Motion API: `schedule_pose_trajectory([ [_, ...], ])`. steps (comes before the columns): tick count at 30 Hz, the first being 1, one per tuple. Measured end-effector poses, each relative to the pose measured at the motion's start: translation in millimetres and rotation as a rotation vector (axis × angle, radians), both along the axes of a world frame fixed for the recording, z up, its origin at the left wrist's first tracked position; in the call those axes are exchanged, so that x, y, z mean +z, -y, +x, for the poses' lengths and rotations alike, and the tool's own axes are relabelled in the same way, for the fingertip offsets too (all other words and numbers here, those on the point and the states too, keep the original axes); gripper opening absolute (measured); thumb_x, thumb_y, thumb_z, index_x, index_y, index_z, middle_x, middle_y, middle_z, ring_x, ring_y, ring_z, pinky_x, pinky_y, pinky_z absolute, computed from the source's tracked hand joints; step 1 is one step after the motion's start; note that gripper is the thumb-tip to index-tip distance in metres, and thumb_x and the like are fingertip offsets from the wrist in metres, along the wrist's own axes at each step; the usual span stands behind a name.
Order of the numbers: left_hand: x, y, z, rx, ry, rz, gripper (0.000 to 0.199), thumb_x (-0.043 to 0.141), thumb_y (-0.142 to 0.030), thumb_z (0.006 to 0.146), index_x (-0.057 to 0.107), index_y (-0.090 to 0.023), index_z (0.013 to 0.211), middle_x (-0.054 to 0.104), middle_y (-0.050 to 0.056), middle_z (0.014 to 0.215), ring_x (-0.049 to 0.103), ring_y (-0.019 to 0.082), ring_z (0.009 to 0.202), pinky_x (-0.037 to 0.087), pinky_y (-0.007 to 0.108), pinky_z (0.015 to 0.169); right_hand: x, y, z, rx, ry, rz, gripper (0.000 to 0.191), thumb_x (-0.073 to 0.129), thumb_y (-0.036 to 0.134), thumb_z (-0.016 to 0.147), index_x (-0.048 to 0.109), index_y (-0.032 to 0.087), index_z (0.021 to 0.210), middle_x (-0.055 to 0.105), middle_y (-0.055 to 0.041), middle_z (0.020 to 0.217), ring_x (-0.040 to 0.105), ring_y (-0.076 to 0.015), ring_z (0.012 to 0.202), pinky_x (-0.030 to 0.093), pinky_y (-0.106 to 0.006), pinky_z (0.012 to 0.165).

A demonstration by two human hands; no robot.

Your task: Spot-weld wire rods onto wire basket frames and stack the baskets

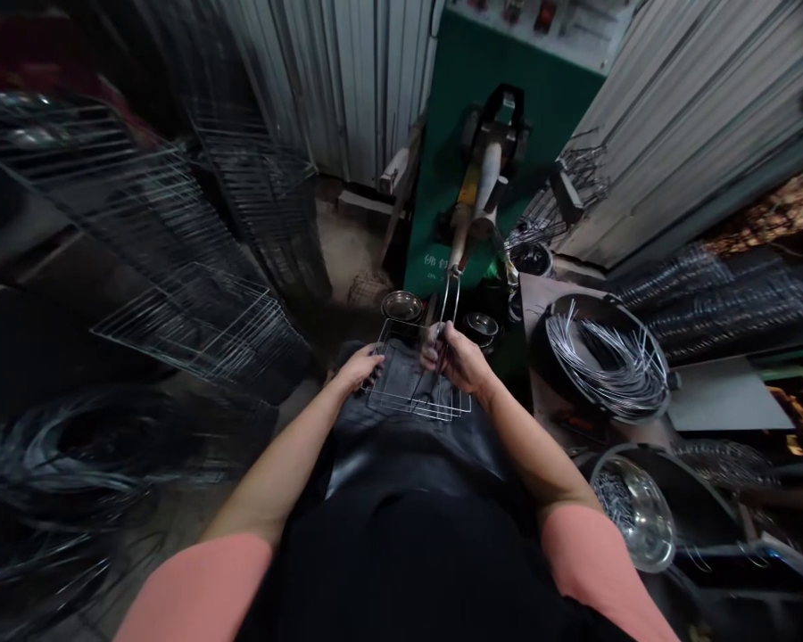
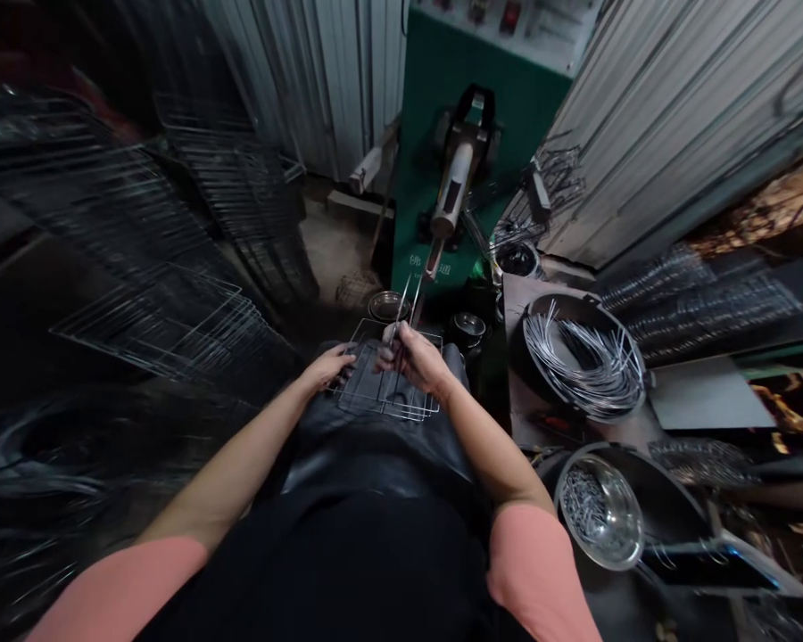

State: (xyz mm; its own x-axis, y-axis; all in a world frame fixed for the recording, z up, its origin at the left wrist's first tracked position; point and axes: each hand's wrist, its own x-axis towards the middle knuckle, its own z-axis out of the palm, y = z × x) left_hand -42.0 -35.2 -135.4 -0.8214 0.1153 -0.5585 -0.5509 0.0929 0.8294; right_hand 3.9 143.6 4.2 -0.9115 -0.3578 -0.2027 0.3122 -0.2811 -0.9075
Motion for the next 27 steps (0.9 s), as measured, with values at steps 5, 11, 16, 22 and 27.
schedule_pose_trajectory([
  [5,-6.5,2,-3,-0.091,-0.005,-0.073,0.05,0.052,-0.018,0.082,0.041,-0.017,0.131,0.053,-0.003,0.063,0.045,0.005,0.04,0.034,0.014,0.038,-7.5,-3,7,0.042,0.0,-0.001,0.042,0.048,0.059,0.083,0.046,0.019,0.071,0.034,0.0059,0.055,0.033,-0.0077,0.047,0.039,-0.025,0.052],
  [11,-9.8,3,-7,-0.165,-0.009,-0.129,0.052,0.046,-0.016,0.085,0.035,-0.019,0.136,0.054,-0.001,0.07,0.047,0.005,0.043,0.037,0.014,0.039,-15.5,-17,4,0.062,-0.017,0.025,0.042,0.048,0.058,0.083,0.052,0.017,0.075,0.034,0.0057,0.055,0.032,-0.0071,0.045,0.037,-0.024,0.05],
  [16,-8.4,3,-5,-0.191,-0.046,-0.178,0.051,0.044,-0.013,0.085,0.037,-0.018,0.135,0.055,0.0,0.071,0.048,0.005,0.044,0.038,0.014,0.04,-9.0,-13,7,0.069,-0.086,0.144,0.043,0.051,0.058,0.081,0.059,0.016,0.086,0.05,0.0003,0.064,0.049,-0.0112,0.058,0.044,-0.026,0.057],
  [22,-6.9,4,0,-0.192,-0.095,-0.23,0.05,0.045,-0.013,0.084,0.041,-0.019,0.133,0.056,0.0,0.07,0.046,0.005,0.043,0.038,0.015,0.041,3.6,-7,19,-0.002,-0.155,0.343,0.041,0.048,0.054,0.084,0.061,0.017,0.098,0.054,-0.0012,0.073,0.053,-0.0128,0.064,0.046,-0.027,0.061],
  [27,-4.8,3,1,-0.199,-0.107,-0.25,0.053,0.044,-0.013,0.083,0.039,-0.019,0.135,0.057,0.001,0.073,0.047,0.005,0.043,0.038,0.015,0.041,1.5,-5,22,-0.017,-0.138,0.337,0.041,0.045,0.051,0.086,0.062,0.017,0.102,0.045,0.0018,0.063,0.043,-0.0103,0.054,0.038,-0.024,0.05],
])
